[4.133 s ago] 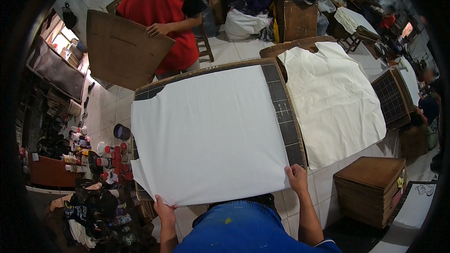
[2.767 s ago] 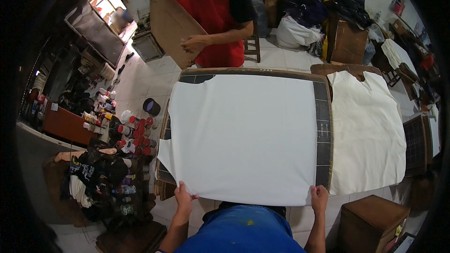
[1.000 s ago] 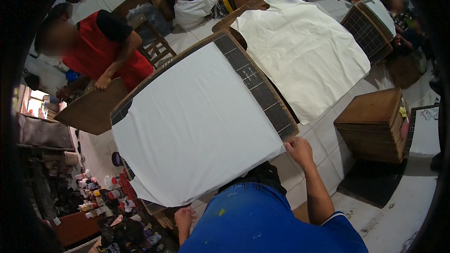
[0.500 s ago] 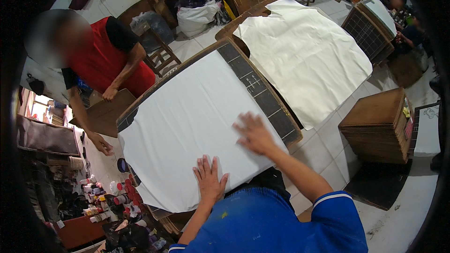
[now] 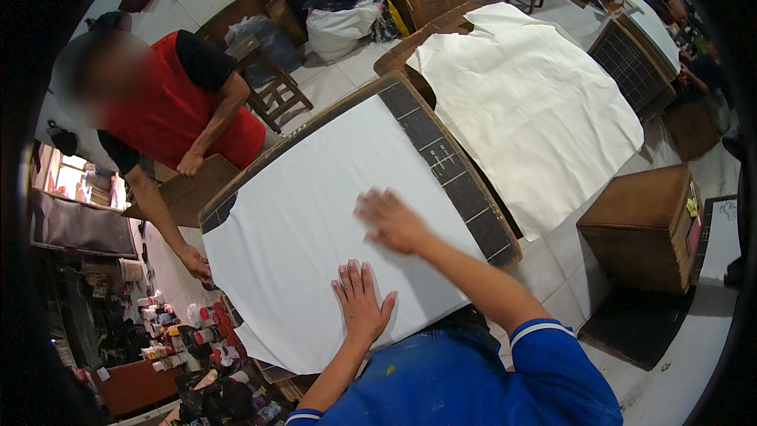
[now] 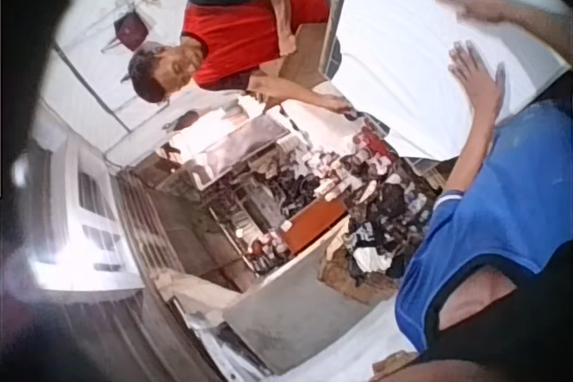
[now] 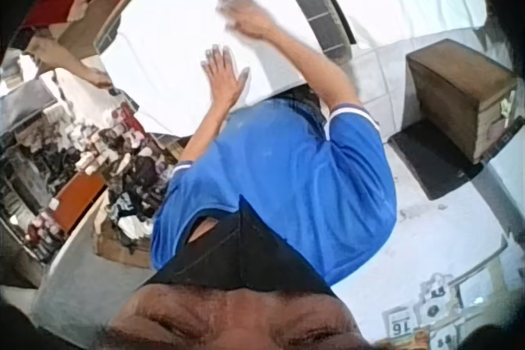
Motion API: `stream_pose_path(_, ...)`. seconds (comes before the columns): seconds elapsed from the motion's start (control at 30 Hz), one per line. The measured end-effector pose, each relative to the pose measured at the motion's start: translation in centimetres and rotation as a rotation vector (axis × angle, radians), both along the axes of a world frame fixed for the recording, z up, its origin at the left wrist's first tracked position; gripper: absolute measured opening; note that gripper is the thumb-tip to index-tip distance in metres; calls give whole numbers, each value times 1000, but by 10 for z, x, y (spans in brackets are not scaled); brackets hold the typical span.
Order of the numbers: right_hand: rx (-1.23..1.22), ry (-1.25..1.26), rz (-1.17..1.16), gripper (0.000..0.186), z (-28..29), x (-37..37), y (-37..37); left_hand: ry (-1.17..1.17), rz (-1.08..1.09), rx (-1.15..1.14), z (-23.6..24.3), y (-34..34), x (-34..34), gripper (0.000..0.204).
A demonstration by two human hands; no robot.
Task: The person repeatedly places white t-shirts onto a screen printing frame, smooths them flat with both hands, then lifts the frame to remove the shirt and repeats the cycle. A coworker in a red shirt is visible nearby handling cardboard and other items.
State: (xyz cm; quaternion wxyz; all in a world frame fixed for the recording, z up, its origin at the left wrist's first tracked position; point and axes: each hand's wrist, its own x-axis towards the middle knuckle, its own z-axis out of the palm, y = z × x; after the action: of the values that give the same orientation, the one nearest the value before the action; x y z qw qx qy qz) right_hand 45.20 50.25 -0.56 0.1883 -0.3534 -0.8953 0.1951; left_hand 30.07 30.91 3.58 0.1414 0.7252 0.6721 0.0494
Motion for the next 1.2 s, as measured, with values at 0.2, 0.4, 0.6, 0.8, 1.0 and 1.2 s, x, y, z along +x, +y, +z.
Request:
stream_pose_path(0.2, 169, -131, -564, 67, 7, 68, 101, 12, 35, 25, -7, 0, 0, 90)
stream_pose_path(0.4, 13, 3, 171, 72, 8, -47, 33, 29, 49, 27, -7, 3, 0, 88)
stream_pose_path(0.6, 153, -25, 206, 69, -5, -100, 86, -9, 65, 4, -3, 5, -1, 88)
stream_pose_path(0.8, 211, -203, -107, 65, 4, -28, 216, -54, 91, 22, -6, 3, -3, 89)
stream_pose_path(1.0, 214, -192, 544, 61, 28, -26, 183, -45, 121, 4, -9, 3, -6, 87)
stream_pose_path(1.2, 208, -187, 442, 62, 30, -77, 242, -73, 172, -2, -8, 3, -2, 82)
